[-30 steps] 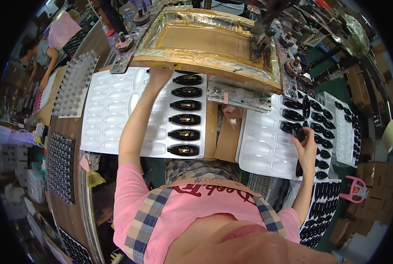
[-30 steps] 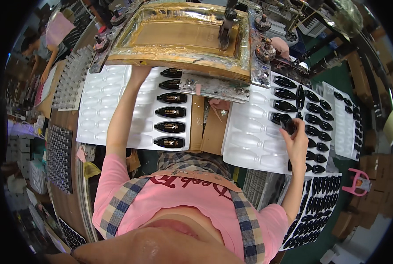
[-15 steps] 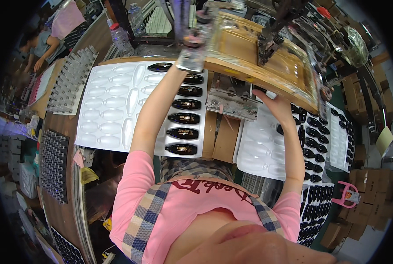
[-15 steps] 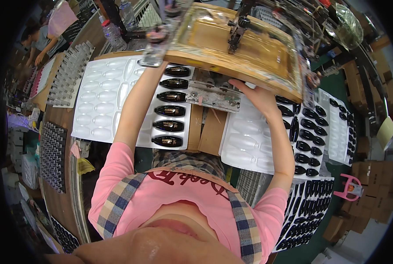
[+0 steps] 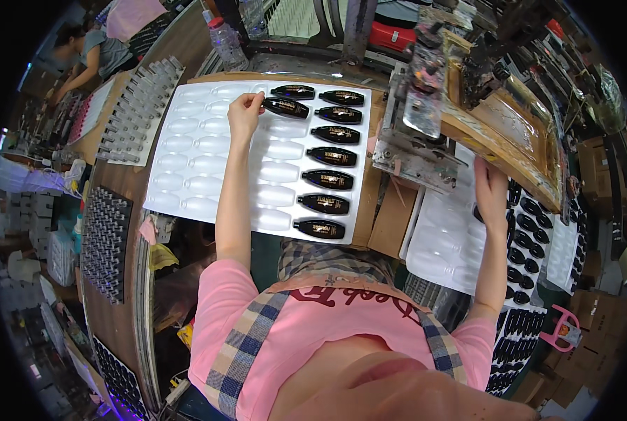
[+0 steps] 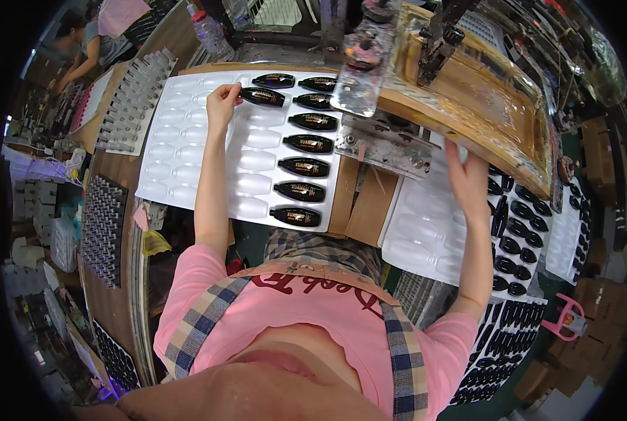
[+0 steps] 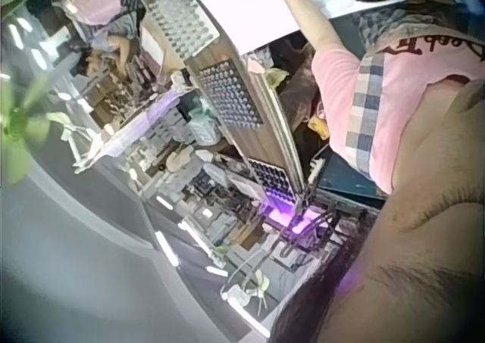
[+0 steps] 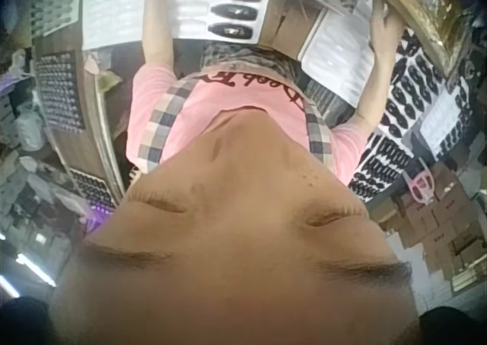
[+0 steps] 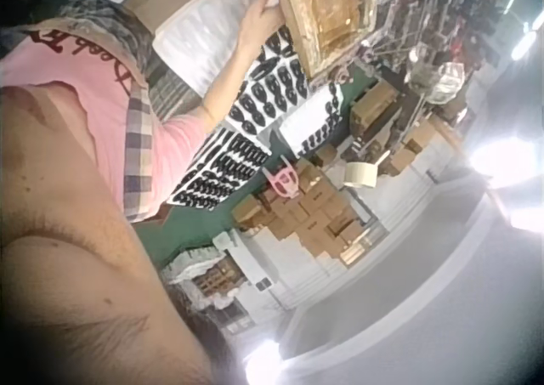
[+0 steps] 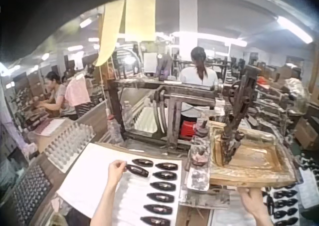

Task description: Screen printing logos onto small black hair clips using a manual screen frame and squeegee.

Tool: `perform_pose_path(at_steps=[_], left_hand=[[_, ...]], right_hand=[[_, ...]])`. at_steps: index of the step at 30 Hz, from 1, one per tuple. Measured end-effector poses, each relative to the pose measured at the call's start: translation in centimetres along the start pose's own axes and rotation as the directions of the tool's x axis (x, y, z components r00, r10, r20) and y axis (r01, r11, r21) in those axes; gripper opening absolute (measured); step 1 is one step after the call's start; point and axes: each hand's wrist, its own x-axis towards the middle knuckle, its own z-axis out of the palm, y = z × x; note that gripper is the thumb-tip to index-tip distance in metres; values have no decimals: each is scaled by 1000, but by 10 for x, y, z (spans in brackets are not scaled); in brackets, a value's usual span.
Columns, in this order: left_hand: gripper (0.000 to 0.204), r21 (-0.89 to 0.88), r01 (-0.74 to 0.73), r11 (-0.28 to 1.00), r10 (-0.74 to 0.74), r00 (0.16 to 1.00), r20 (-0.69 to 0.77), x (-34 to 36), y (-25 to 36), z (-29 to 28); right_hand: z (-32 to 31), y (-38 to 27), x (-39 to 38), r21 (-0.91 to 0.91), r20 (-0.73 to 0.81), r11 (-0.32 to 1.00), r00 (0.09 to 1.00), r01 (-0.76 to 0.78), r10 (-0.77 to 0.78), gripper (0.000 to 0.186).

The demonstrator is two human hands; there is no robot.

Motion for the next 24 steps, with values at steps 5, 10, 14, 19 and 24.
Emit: perform_pose_path(at_steps=[5,10,14,19,24], left_hand=[[24,196,-8,981,18,998,-53,17,-18,11],[16,521,-89,849,146,987,-69,11,-19,26],[16,590,-321,741,432,900,-53,9,-25,22],[17,386,-496,778,524,851,37,-10,39,39],[24,158,-690,707,637,717,282,-53,112,95]], right_hand=[[-9,29,-40,-253,-107,964,992,-87,62,56],[-25,63,-93,-652,13,709,931,-268,364,64],[-46,54,-88,-775,128,615,918,-143,374,63],[-53,69,-92,-692,-7,717,994,-86,112,44],[-58,42,-75,-154,-137,912,922,-381,362,47]])
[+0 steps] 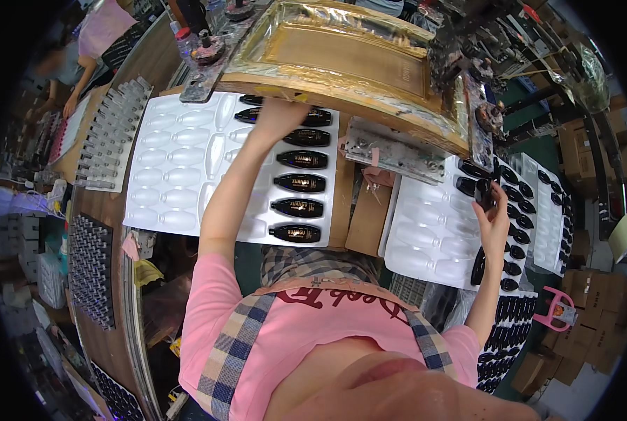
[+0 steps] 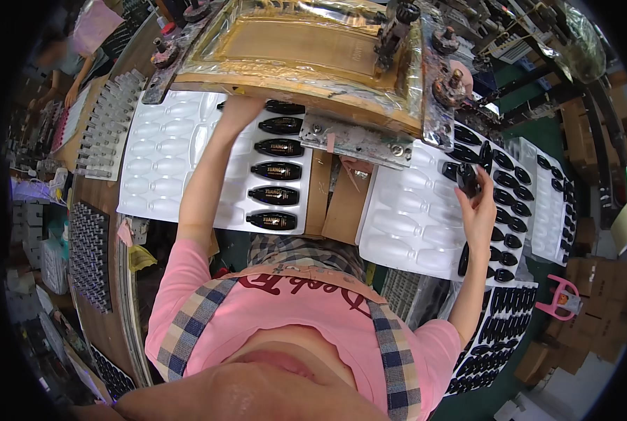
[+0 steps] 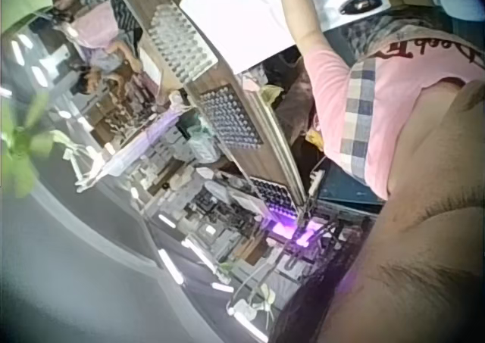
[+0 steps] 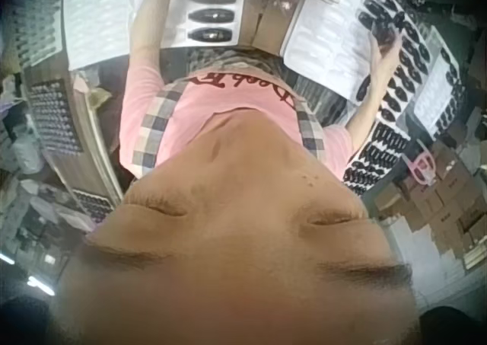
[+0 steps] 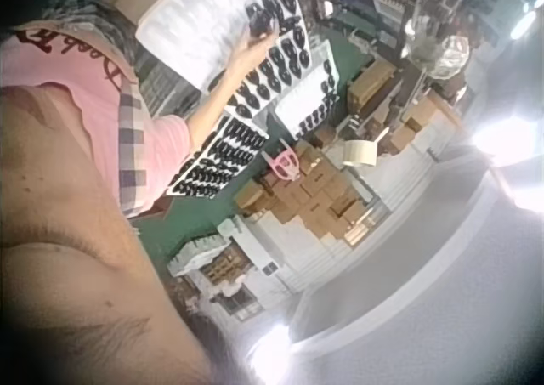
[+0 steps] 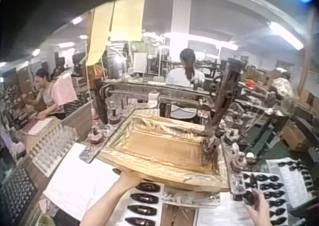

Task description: Screen printing logos onto small black hair clips using a manual screen frame and squeegee.

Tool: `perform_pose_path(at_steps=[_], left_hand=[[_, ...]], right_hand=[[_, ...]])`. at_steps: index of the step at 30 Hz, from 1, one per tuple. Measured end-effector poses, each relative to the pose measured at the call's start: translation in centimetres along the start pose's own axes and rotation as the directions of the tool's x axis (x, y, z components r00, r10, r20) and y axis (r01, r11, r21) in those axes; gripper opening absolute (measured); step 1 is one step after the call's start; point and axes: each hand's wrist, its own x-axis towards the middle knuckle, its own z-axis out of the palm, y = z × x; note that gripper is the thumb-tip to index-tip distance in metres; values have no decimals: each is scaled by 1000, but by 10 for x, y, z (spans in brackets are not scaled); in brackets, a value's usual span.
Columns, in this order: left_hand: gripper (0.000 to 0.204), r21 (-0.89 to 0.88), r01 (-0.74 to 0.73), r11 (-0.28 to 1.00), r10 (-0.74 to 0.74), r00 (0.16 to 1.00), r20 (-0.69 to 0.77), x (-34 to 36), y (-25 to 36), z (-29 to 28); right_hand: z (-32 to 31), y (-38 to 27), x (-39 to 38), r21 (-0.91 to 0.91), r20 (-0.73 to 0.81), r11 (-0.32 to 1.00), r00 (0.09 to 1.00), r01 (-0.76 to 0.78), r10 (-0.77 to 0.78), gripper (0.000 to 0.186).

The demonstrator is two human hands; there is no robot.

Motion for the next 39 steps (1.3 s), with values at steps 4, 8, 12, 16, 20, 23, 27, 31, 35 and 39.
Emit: perform_pose_path(at_steps=[4,8,12,16,20,23,27,31,35,39], left_hand=[[22,-38,-334,942,336,940,57,23,9,55],[21,-189,-134,973,171,966,193,42,3,71],[20,-508,284,813,-166,950,265,55,-3,41],[19,-624,350,699,-351,928,128,31,-25,-10],[19,-502,463,730,-566,822,-65,-30,-80,-52],[18,-447,484,752,-610,767,-197,-73,-115,-60],[17,-353,550,757,-645,712,-276,-106,-139,-41],[15,221,578,786,-518,810,-275,-110,-131,-37],[14,386,387,837,-281,910,-305,-96,-111,-37],[15,-30,258,966,-260,954,-150,-31,-37,-26]], right_hand=[[13,-32,23,297,-3,927,971,229,-239,53],[39,-60,52,326,97,905,942,273,-320,47],[66,-112,70,284,177,897,901,338,-396,48],[93,-127,73,237,270,913,880,333,-391,48],[72,-112,64,75,335,921,860,383,-385,45],[58,-30,72,214,64,954,972,208,-226,49],[52,7,76,-237,79,916,946,323,-314,50],[55,60,56,-631,199,744,973,220,-119,57],[33,48,53,-708,248,648,958,281,-145,54],[25,34,46,-555,47,799,968,231,-248,44]])
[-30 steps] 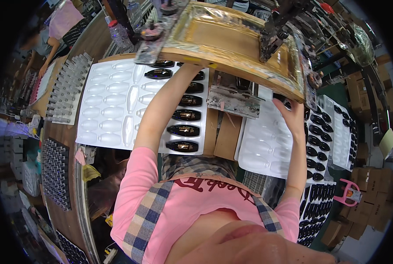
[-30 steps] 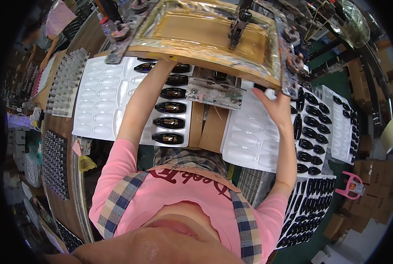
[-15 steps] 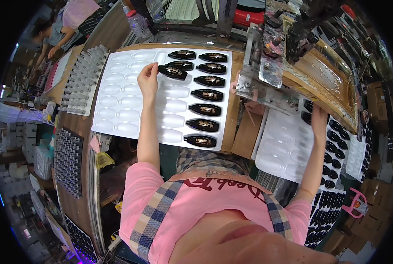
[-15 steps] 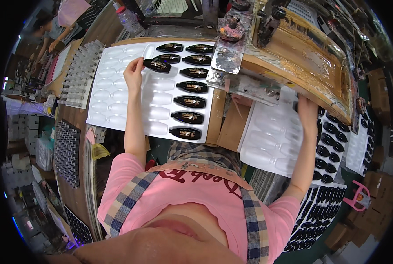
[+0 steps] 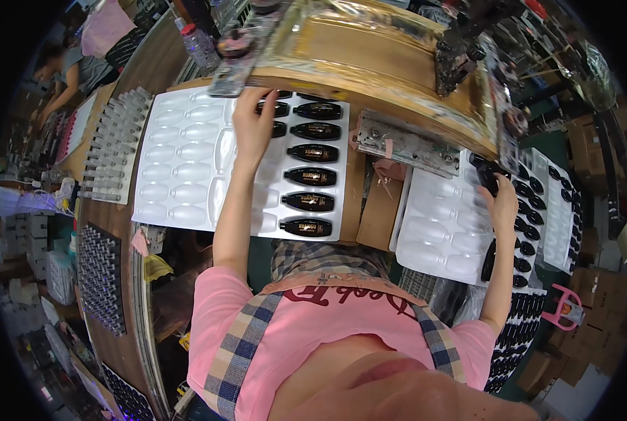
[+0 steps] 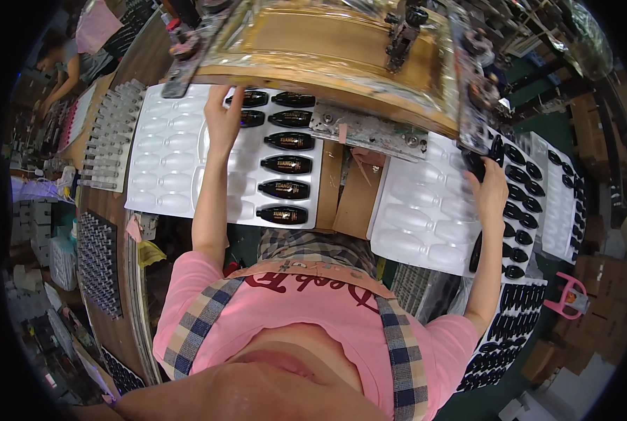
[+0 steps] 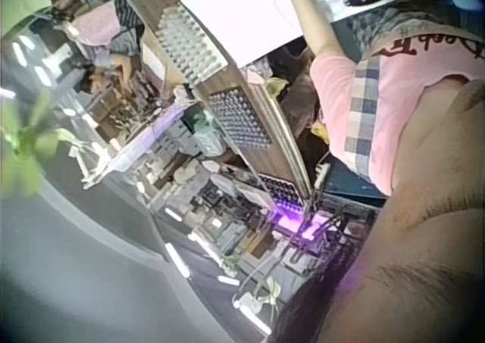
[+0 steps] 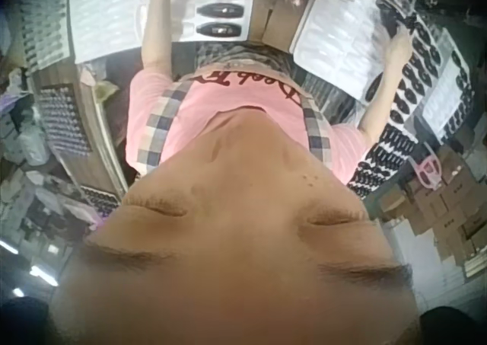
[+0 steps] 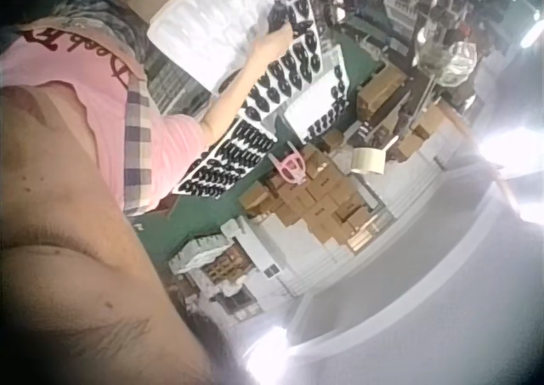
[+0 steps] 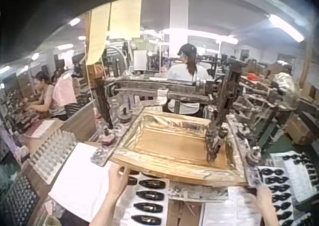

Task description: Screen printing logos onto small black hair clips using a manual screen frame and squeegee.

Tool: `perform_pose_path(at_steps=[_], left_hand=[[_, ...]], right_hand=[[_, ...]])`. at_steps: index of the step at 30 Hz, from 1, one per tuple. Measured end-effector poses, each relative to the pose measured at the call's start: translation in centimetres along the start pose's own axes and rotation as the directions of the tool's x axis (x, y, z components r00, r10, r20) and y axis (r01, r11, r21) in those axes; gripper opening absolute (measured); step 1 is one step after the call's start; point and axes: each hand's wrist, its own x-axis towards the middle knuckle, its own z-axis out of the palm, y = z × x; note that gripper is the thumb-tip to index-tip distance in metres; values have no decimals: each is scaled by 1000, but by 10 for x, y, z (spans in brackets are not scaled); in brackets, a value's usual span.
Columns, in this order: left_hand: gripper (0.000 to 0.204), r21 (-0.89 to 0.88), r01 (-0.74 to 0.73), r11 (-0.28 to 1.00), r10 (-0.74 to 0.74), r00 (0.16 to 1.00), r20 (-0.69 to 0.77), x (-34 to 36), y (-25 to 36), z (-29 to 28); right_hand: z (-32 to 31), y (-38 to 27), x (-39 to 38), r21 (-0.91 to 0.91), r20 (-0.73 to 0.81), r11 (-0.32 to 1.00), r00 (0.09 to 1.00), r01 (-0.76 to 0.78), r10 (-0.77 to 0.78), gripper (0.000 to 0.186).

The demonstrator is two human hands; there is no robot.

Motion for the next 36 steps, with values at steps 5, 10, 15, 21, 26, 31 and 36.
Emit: perform_pose_path(at_steps=[5,10,15,21,26,31,36], left_hand=[[31,10,-171,985,153,904,398,23,53,57],[27,-155,-376,913,406,822,400,45,33,121],[24,-488,169,856,114,860,497,64,43,89],[17,-440,253,861,-181,963,200,35,1,5],[23,-295,456,839,-448,888,99,-29,-60,-57],[26,-201,562,802,-559,825,77,-63,-106,-50],[32,263,533,804,-561,827,43,-68,-109,-43]], right_hand=[[-28,-40,9,625,116,753,979,-205,170,53],[-23,-76,43,843,33,538,999,-6,-40,54],[-20,-130,75,775,38,623,977,104,-210,49],[-15,-159,74,825,182,565,952,-13,-244,52],[10,-80,58,648,206,749,979,-142,8,38],[57,0,62,237,118,968,987,82,-112,41],[76,37,41,-163,105,979,989,122,-106,51]])
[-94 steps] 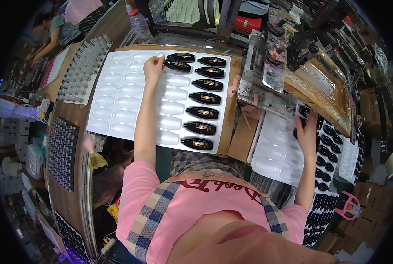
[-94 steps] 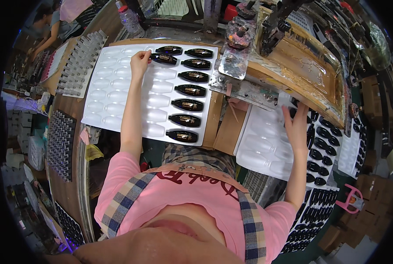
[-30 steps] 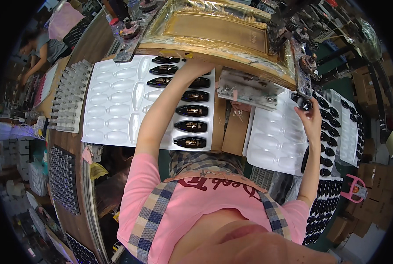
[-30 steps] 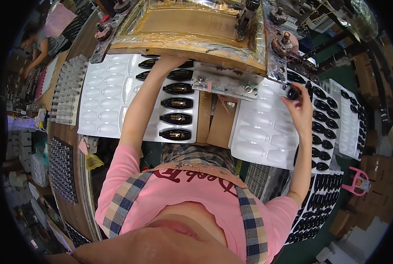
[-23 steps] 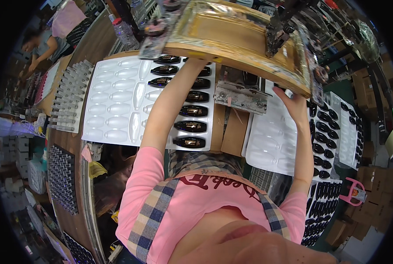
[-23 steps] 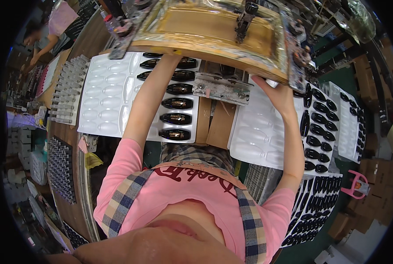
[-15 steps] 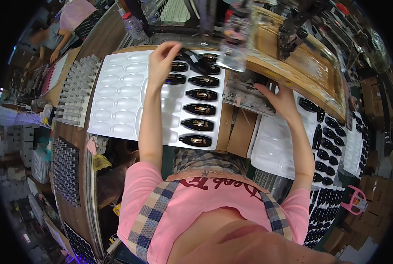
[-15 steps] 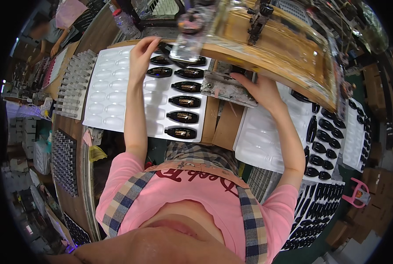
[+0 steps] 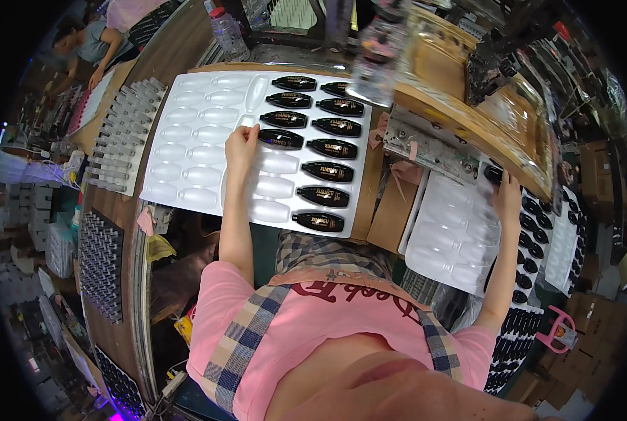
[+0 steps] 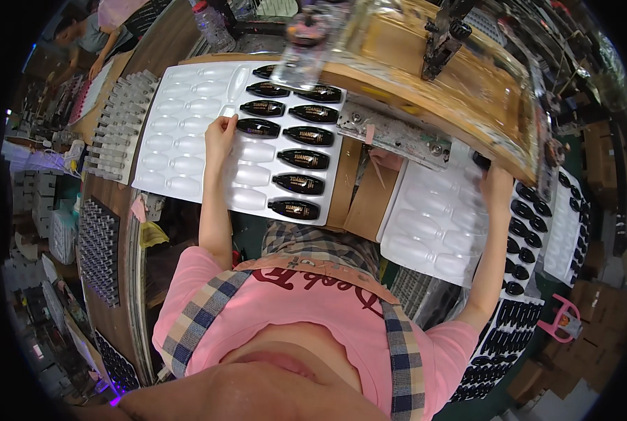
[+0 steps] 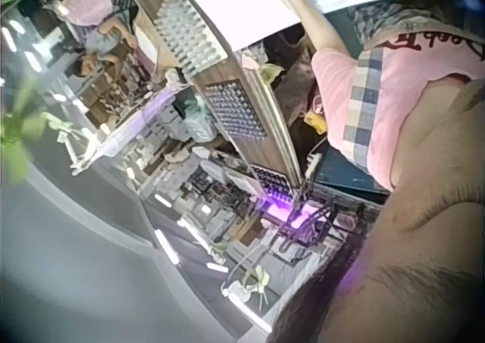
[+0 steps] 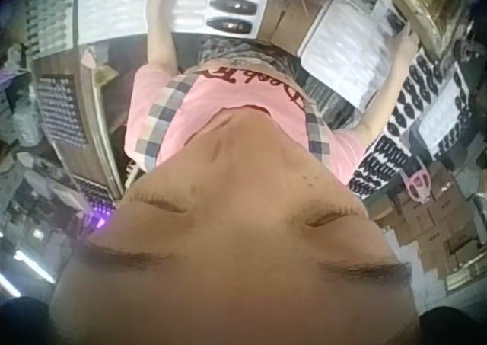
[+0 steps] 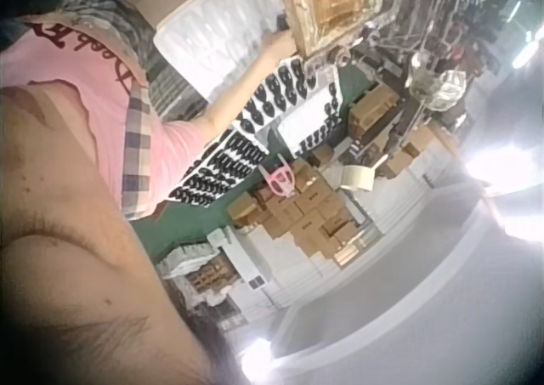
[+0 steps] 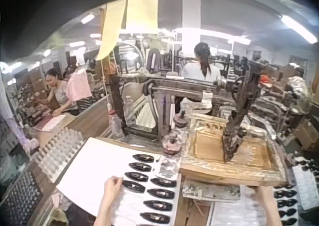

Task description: Screen printing logos onto small black hair clips using a manual screen frame and squeegee.

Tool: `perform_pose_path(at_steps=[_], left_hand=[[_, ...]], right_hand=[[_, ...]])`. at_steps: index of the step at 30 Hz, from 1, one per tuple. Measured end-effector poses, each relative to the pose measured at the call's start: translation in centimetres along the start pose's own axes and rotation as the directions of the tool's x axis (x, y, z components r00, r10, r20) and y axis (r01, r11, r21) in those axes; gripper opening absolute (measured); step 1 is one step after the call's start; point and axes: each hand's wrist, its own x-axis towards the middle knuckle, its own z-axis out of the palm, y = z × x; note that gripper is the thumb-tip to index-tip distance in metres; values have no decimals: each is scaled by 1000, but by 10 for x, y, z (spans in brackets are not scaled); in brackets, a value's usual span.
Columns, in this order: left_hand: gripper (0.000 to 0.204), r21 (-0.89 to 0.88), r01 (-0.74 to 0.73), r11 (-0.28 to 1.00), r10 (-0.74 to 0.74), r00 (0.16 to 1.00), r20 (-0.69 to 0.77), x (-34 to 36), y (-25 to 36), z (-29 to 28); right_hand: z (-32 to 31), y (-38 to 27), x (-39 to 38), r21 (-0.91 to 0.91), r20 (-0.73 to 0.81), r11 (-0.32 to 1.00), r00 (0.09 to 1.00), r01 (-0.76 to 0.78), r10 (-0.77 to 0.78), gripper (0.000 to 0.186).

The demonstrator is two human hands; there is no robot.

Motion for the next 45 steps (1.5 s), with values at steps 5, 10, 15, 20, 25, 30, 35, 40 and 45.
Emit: perform_pose_path(at_steps=[5,10,15,20,25,30,35,40,45], left_hand=[[32,351,-58,935,40,998,57,4,11,-6],[28,252,-247,936,276,957,-86,1,52,-7],[26,-275,-698,661,719,694,-35,-2,176,38],[22,-81,-869,488,867,473,154,18,209,120],[20,-607,-422,673,667,700,253,42,233,94],[18,-703,-239,670,457,879,136,30,191,23],[19,-582,-189,791,217,976,-22,-6,85,-29],[23,-427,11,904,-17,1000,-10,-33,17,-49],[28,-287,101,953,-107,994,-7,-36,-10,-33]], right_hand=[[-24,-2,-4,-18,-95,1000,995,-10,9,51],[-62,-32,-14,533,148,756,921,-381,360,40],[-78,-54,-22,900,3,427,980,-90,200,53],[-112,-96,7,924,-26,382,993,-20,116,46],[-129,-146,47,820,-82,561,993,117,-87,49],[-136,-185,53,796,119,604,990,-46,-81,52],[-111,-158,37,758,-146,622,981,194,-128,45],[-9,-41,40,565,-188,824,979,45,75,32],[39,10,59,246,18,967,997,72,-78,30]])
